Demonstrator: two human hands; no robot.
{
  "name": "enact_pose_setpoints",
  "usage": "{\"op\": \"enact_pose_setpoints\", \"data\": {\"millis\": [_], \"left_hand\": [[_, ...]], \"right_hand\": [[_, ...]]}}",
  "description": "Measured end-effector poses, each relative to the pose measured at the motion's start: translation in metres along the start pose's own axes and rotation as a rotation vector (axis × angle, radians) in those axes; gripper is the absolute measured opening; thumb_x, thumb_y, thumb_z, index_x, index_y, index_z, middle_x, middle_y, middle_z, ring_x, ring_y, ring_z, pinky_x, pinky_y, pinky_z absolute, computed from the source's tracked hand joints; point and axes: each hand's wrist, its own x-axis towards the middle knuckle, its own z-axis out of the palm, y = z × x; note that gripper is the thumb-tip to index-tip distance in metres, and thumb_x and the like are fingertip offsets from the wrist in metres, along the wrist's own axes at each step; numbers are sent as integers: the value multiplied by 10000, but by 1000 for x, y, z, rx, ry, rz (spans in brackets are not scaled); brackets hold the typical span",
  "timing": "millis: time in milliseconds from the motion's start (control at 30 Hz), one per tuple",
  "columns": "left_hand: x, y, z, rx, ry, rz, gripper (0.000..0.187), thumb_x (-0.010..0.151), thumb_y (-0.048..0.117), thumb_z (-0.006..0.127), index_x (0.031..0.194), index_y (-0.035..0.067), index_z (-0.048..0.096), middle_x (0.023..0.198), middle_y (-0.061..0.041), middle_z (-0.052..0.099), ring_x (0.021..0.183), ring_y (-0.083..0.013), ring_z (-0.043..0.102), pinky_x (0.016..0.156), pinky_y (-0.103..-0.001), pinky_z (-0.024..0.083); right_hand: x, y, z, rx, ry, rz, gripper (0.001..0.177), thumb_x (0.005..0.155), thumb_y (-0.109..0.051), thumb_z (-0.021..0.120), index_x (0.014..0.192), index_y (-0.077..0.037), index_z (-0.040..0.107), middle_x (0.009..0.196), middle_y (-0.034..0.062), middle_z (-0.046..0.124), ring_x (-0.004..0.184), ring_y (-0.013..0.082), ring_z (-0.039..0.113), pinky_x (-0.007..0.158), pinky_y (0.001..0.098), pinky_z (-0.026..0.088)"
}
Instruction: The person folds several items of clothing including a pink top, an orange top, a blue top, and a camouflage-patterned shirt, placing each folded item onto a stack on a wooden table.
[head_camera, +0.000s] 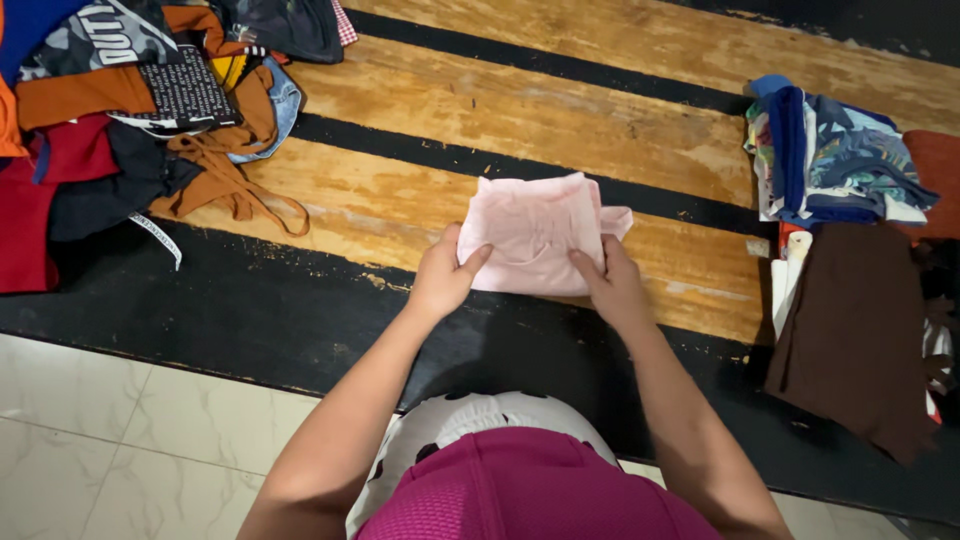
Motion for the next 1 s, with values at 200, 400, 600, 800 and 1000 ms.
{"op": "enact_pose_setpoints", "data": {"millis": [200,400,600,800,1000], "left_hand": [[-11,-15,11,94,95,61,387,950,353,702,1055,-11,620,874,-272,699,852,-455,687,741,-503,540],[-26,3,3,217,77,11,414,980,371,674,1192,34,560,835,-284,687,817,-487,666,701,-559,512],[-36,35,-8,201,136,157,412,995,349,644,1296,93,528,851,-261,698,785,-488,668,658,-568,509],[-35,19,0,221,1,-15,471,958,370,672,1273,55,519,924,-273,714,894,-486,681,741,-565,535],[-35,2,6,235,-110,-167,524,913,391,694,1227,3,535,1001,-284,718,980,-471,687,823,-548,545]], "right_hand": [[-2,27,31,-92,134,-56,428,1016,-345,686,1286,-21,613,1043,157,727,930,258,701,827,376,535],[-24,28,27,158,130,-315,599,892,-149,795,1377,12,482,1179,194,686,1048,243,677,875,356,543],[-52,17,32,255,332,-213,569,952,-83,750,1432,-11,453,1172,163,723,1037,184,698,893,314,560],[-65,38,57,108,457,-247,571,996,-117,759,1451,33,448,1335,242,642,1229,270,646,1026,367,509],[-77,26,48,-66,488,-43,688,859,-250,828,1389,34,496,1194,233,613,1051,308,619,927,372,515]]}}
